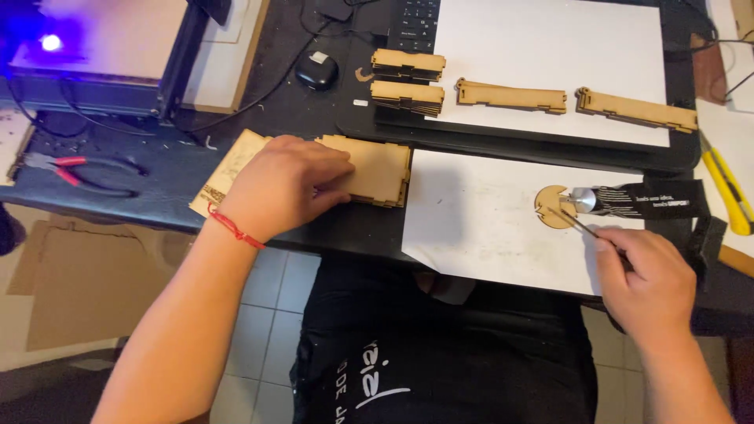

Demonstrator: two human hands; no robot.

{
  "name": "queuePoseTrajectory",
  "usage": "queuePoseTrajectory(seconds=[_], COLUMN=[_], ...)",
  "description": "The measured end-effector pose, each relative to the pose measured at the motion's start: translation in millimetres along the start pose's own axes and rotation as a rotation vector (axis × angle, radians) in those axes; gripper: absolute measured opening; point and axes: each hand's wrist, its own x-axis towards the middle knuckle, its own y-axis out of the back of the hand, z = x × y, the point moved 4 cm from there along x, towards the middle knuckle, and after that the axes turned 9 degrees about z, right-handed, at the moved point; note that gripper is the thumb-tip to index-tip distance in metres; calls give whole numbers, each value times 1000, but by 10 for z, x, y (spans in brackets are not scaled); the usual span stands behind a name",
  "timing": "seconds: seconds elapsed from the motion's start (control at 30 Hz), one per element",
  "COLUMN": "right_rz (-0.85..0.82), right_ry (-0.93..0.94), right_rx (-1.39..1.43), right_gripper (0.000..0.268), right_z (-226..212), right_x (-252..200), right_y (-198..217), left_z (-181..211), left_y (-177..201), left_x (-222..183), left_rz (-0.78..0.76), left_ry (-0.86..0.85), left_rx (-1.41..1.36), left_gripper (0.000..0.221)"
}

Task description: Assembling a laser-cut wooden box by applying glue and fitting pieces together

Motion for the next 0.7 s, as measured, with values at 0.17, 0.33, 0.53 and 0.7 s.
queuePoseTrajectory(seconds=[0.17,0.33,0.53,0.7], right_rz=[-5,2,6,63], right_ry=[-15,-47,-51,-53], right_rx=[-45,-75,-118,-77], right_gripper=[13,14,16,13], right_z=[117,131,137,47], right_x=[-70,-106,-105,-73], right_y=[-28,-43,-61,-15], left_z=[2,-330,-326,-143], left_y=[186,230,322,398], left_x=[42,180,250,274], left_rz=[332,345,330,328], left_ry=[-115,253,523,499], left_rx=[146,-21,-178,-191], left_gripper=[8,15,14,11])
